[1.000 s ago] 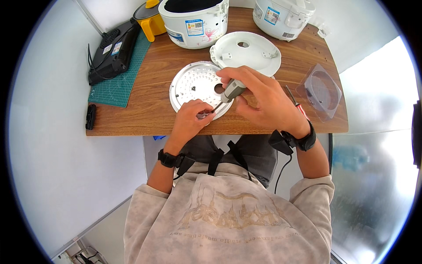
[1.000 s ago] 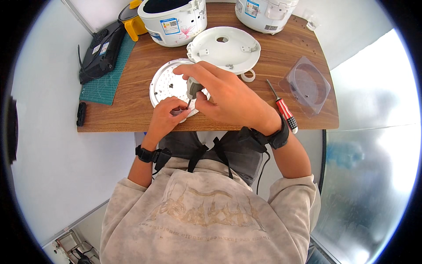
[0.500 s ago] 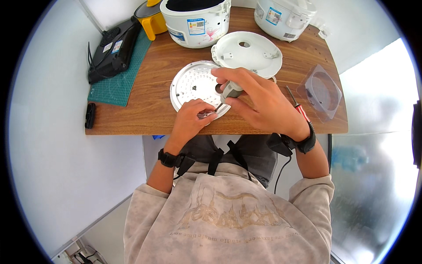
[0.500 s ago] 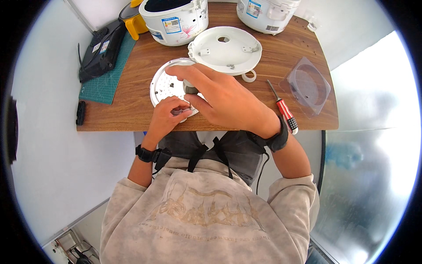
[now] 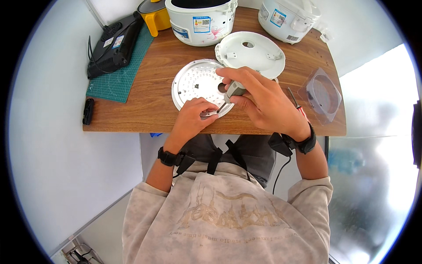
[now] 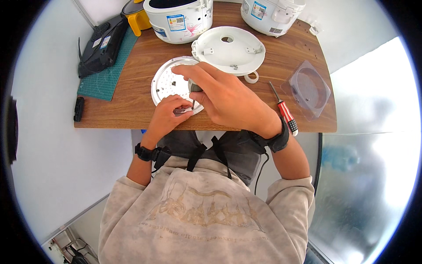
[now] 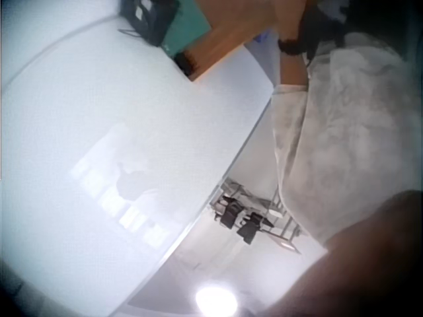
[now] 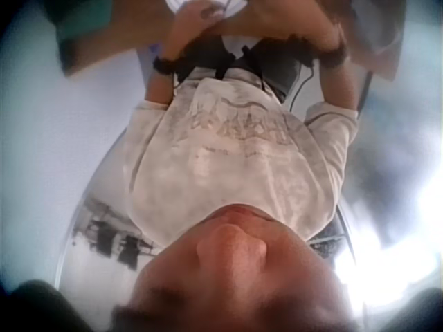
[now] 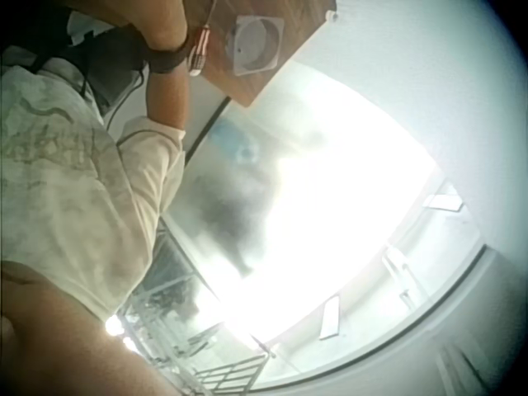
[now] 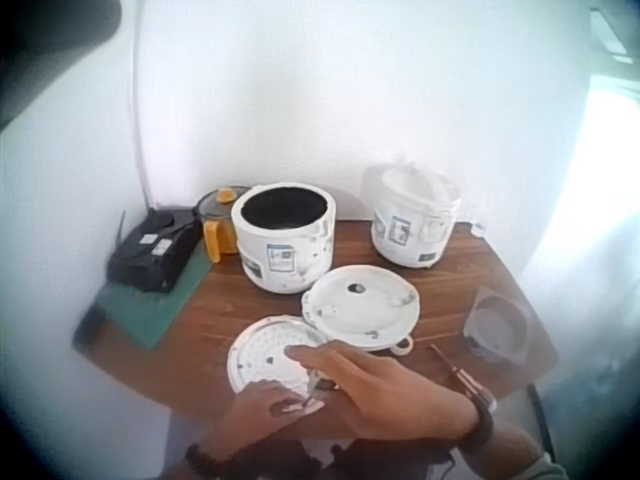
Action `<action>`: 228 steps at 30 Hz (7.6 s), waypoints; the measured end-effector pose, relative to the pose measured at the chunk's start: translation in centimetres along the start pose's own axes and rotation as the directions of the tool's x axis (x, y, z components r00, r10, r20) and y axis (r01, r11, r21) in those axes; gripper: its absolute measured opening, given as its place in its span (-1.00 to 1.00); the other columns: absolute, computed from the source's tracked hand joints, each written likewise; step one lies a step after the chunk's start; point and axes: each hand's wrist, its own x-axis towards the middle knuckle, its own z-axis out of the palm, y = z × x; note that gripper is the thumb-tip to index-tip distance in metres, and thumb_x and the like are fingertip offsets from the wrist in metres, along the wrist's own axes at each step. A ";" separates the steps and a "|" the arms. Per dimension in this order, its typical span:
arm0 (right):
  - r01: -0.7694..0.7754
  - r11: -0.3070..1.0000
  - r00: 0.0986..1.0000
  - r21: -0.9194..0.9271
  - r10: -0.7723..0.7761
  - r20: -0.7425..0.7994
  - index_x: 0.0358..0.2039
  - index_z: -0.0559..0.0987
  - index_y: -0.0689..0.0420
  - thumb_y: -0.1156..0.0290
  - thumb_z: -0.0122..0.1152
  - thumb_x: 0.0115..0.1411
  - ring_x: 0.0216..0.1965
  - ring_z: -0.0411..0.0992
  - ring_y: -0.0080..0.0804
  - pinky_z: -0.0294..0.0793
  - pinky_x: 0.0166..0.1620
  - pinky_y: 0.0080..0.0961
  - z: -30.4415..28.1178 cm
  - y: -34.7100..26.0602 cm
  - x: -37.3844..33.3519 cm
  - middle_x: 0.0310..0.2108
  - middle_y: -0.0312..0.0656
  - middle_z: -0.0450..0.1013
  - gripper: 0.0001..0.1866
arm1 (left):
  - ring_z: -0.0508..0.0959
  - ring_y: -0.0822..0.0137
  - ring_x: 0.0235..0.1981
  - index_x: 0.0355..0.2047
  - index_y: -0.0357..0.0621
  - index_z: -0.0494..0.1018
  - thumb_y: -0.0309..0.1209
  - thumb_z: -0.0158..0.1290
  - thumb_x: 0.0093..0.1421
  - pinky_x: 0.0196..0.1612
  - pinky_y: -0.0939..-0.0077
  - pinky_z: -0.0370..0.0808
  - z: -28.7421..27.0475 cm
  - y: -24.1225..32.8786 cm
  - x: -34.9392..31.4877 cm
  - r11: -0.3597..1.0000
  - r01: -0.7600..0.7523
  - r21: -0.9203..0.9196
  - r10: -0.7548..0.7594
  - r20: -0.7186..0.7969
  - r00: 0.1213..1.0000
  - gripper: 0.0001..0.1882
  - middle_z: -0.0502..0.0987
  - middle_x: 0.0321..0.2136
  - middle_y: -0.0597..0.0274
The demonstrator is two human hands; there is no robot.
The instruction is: The person assembles a white plastic appliance lid by first fitting a circular gasket into a ring, then attaching the ring to the lid. They use a screwdriver to fasten multiple screws into the lid, securing the components together.
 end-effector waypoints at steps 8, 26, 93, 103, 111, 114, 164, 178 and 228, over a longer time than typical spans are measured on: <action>0.009 1.000 1.000 -0.004 -0.009 0.001 0.26 0.41 0.10 0.73 0.14 0.20 -0.20 0.53 0.00 0.56 -0.16 -0.23 0.2 0.0 0.1 -0.06 0.03 0.47 -0.40 | 0.57 0.18 -0.24 -0.23 -0.14 0.67 -0.36 0.29 0.15 -0.13 0.33 0.53 -0.2 0.3 0.1 1.000 0.008 -0.009 -0.008 -0.008 1.000 -0.80 0.60 -0.32 0.21; -0.031 0.999 0.998 -0.029 0.033 0.054 0.30 0.43 0.03 0.77 0.17 0.14 -0.12 0.54 -0.06 0.56 -0.11 -0.30 0.6 -0.4 0.3 -0.04 -0.08 0.50 -0.31 | 0.57 0.19 -0.29 -0.27 -0.21 0.64 -0.43 0.32 0.14 -0.20 0.37 0.59 -0.2 0.1 0.1 1.000 -0.029 -0.012 0.028 -0.011 1.000 -0.83 0.60 -0.34 0.18; 0.003 1.000 0.998 0.013 -0.004 0.055 0.27 0.43 0.02 0.74 0.17 0.19 -0.17 0.50 0.02 0.51 -0.13 -0.22 0.5 -0.2 0.1 -0.06 -0.02 0.47 -0.37 | 0.65 0.27 -0.29 -0.21 -0.27 0.64 -0.45 0.22 0.24 -0.15 0.47 0.61 -0.5 0.2 0.3 0.997 0.060 -0.053 -0.059 0.025 0.998 -0.84 0.63 -0.27 0.15; -0.005 1.000 0.999 0.009 0.005 0.042 0.26 0.44 0.02 0.79 0.14 0.14 -0.15 0.54 -0.05 0.57 -0.14 -0.28 0.5 -0.4 -0.1 -0.02 -0.05 0.48 -0.33 | 0.64 0.27 -0.28 -0.23 -0.27 0.63 -0.46 0.22 0.23 -0.14 0.46 0.61 -0.4 0.3 0.3 0.997 0.043 -0.063 -0.042 0.011 0.999 -0.85 0.63 -0.28 0.17; -0.012 0.998 1.000 0.067 0.012 -0.003 0.25 0.43 0.03 0.80 0.13 0.14 -0.14 0.54 0.01 0.57 -0.12 -0.24 0.3 -0.1 -0.2 0.02 0.00 0.47 -0.35 | 0.63 0.29 -0.29 -0.22 -0.20 0.63 -0.41 0.29 0.19 -0.15 0.44 0.59 -0.2 0.3 0.2 0.997 0.065 -0.047 -0.065 -0.010 0.998 -0.82 0.64 -0.28 0.21; -0.015 0.998 1.000 0.062 0.016 -0.011 0.24 0.44 0.04 0.79 0.13 0.15 -0.12 0.53 0.04 0.56 -0.11 -0.24 0.2 0.0 -0.3 0.02 -0.01 0.47 -0.36 | 0.61 0.24 -0.33 -0.27 -0.14 0.65 -0.36 0.30 0.17 -0.21 0.38 0.55 0.3 -0.3 0.2 0.995 0.039 -0.087 -0.043 -0.044 0.998 -0.83 0.64 -0.36 0.23; -0.152 0.982 0.979 0.109 0.165 -0.119 0.25 0.42 0.07 0.57 0.34 0.21 -0.13 0.61 -0.13 0.65 -0.10 -0.31 0.8 0.7 -1.2 0.01 -0.08 0.55 -0.42 | 0.57 0.30 -0.37 -0.34 -0.18 0.63 -0.27 0.40 0.09 -0.25 0.42 0.52 0.3 0.0 0.1 0.999 0.048 -0.020 -0.049 -0.092 0.995 -0.73 0.61 -0.40 0.23; -0.161 0.982 0.951 0.103 0.182 -0.248 0.22 0.49 0.07 0.58 0.39 0.18 -0.05 0.63 -0.27 0.71 -0.03 -0.39 0.6 0.8 -1.9 0.01 -0.16 0.58 -0.42 | 0.57 0.30 -0.33 -0.27 -0.14 0.67 -0.34 0.37 0.11 -0.24 0.44 0.55 0.1 0.0 -0.1 1.000 0.013 0.011 -0.012 -0.075 0.997 -0.78 0.62 -0.37 0.24; -0.210 0.794 0.612 0.570 0.562 -0.557 0.12 0.40 0.24 0.60 0.35 0.27 -0.03 0.59 -0.35 0.64 0.02 -0.45 3.8 3.2 -6.6 -0.08 -0.11 0.51 -0.55 | 0.57 0.34 -0.36 -0.18 -0.16 0.60 -0.37 0.13 0.36 -0.23 0.45 0.50 0.4 0.6 0.3 0.988 0.149 -0.047 -0.153 -0.116 0.981 -0.86 0.61 -0.32 0.22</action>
